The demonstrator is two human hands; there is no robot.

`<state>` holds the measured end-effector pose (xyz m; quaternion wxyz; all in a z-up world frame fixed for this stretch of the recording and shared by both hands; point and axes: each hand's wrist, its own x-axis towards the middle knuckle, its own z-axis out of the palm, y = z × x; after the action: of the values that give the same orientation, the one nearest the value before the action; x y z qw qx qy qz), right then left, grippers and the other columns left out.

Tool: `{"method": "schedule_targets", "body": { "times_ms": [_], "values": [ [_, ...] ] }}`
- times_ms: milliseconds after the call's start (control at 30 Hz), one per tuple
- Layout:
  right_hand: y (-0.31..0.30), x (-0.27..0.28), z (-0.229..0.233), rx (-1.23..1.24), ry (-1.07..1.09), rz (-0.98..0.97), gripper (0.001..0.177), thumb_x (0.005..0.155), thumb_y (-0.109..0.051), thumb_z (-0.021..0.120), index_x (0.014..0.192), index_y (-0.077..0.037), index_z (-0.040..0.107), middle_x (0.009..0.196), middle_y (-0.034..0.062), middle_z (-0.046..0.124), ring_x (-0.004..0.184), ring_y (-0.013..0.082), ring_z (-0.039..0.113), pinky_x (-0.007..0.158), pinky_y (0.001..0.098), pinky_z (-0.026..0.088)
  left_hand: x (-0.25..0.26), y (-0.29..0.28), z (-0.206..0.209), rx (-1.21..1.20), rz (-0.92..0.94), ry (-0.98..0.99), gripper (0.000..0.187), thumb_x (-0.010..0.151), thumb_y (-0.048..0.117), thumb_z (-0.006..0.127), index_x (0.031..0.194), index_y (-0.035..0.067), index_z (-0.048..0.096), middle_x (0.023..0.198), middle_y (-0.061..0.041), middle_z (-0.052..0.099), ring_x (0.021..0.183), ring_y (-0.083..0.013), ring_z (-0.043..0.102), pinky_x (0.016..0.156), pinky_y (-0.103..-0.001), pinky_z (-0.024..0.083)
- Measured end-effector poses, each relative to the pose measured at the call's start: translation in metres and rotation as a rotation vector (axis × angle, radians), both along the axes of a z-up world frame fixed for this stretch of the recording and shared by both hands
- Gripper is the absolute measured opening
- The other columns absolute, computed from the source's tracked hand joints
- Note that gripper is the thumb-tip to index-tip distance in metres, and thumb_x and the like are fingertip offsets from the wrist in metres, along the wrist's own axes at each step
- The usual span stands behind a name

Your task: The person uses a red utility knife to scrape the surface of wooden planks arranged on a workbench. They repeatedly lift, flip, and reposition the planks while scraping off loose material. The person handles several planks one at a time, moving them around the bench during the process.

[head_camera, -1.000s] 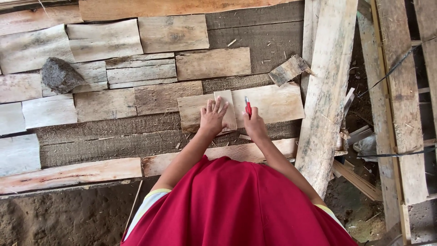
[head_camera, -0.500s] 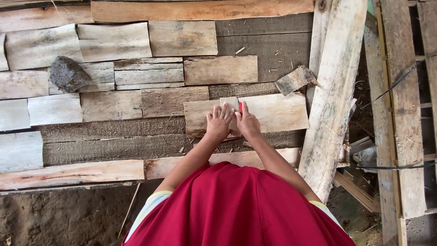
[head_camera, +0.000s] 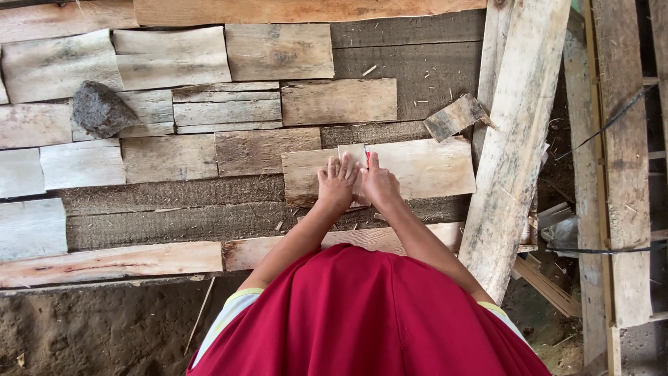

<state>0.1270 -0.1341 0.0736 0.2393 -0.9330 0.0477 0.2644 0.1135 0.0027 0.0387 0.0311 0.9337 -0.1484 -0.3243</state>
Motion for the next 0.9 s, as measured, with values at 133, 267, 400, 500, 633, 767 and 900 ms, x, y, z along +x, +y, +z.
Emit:
{"method": "schedule_targets", "body": {
  "times_ms": [133, 267, 400, 500, 633, 767, 900],
  "values": [
    [0.004, -0.008, 0.007, 0.008, 0.012, -0.01, 0.057, 0.111, -0.026, 0.041, 0.158, 0.002, 0.028, 0.072, 0.0156, 0.066, 0.052, 0.0223, 0.063, 0.041, 0.0306, 0.048, -0.001, 0.0, 0.028, -0.005, 0.009, 0.009, 0.095, 0.092, 0.05, 0.073, 0.166, 0.027, 0.018, 0.173, -0.014, 0.005, 0.155, -0.0487, 0.008, 0.111, -0.066, 0.026],
    [0.003, -0.03, 0.012, -0.033, 0.068, 0.015, 0.059, 0.11, -0.03, 0.041, 0.158, 0.001, 0.028, 0.082, 0.0247, 0.069, 0.068, 0.0342, 0.071, 0.052, 0.0399, 0.055, -0.003, -0.001, 0.023, -0.015, 0.003, -0.018, 0.09, 0.091, 0.051, 0.072, 0.164, 0.026, 0.026, 0.173, -0.014, 0.007, 0.154, -0.0478, 0.012, 0.109, -0.065, 0.028],
    [-0.001, -0.049, 0.016, -0.049, 0.076, 0.031, 0.059, 0.109, -0.033, 0.043, 0.155, 0.002, 0.031, 0.095, 0.0373, 0.07, 0.089, 0.0501, 0.073, 0.072, 0.0567, 0.06, -0.003, 0.002, 0.018, -0.028, -0.006, -0.058, 0.091, 0.09, 0.055, 0.072, 0.163, 0.025, 0.028, 0.172, -0.015, 0.01, 0.153, -0.049, 0.015, 0.107, -0.066, 0.031],
    [-0.002, -0.064, 0.023, -0.068, 0.08, 0.046, 0.057, 0.108, -0.029, 0.042, 0.154, 0.002, 0.031, 0.096, 0.0382, 0.07, 0.091, 0.0518, 0.073, 0.075, 0.0584, 0.059, -0.004, 0.002, 0.021, -0.02, -0.019, -0.079, 0.092, 0.089, 0.051, 0.075, 0.163, 0.024, 0.029, 0.172, -0.017, 0.012, 0.152, -0.0494, 0.016, 0.107, -0.067, 0.032],
    [-0.005, -0.082, 0.03, -0.064, 0.119, 0.045, 0.06, 0.107, -0.034, 0.04, 0.155, 0.001, 0.03, 0.097, 0.0369, 0.071, 0.097, 0.0528, 0.072, 0.08, 0.0608, 0.057, -0.003, 0.0, 0.023, -0.017, -0.021, -0.063, 0.088, 0.09, 0.047, 0.075, 0.162, 0.022, 0.031, 0.171, -0.017, 0.013, 0.152, -0.0494, 0.016, 0.107, -0.067, 0.032],
    [-0.009, -0.1, 0.018, -0.103, 0.172, 0.048, 0.062, 0.106, -0.039, 0.039, 0.155, -0.002, 0.028, 0.097, 0.034, 0.072, 0.098, 0.0504, 0.073, 0.08, 0.0585, 0.058, -0.003, -0.004, 0.022, 0.004, -0.009, -0.037, 0.088, 0.09, 0.047, 0.074, 0.163, 0.022, 0.03, 0.171, -0.017, 0.011, 0.153, -0.0499, 0.014, 0.108, -0.069, 0.03],
    [-0.013, -0.113, 0.004, -0.14, 0.182, 0.047, 0.063, 0.106, -0.039, 0.041, 0.156, -0.006, 0.025, 0.096, 0.0312, 0.072, 0.097, 0.0492, 0.073, 0.079, 0.0589, 0.058, -0.002, -0.005, 0.02, 0.01, 0.011, -0.01, 0.091, 0.09, 0.048, 0.074, 0.163, 0.022, 0.027, 0.172, -0.017, 0.008, 0.153, -0.0504, 0.011, 0.109, -0.07, 0.029]
  ]
}}
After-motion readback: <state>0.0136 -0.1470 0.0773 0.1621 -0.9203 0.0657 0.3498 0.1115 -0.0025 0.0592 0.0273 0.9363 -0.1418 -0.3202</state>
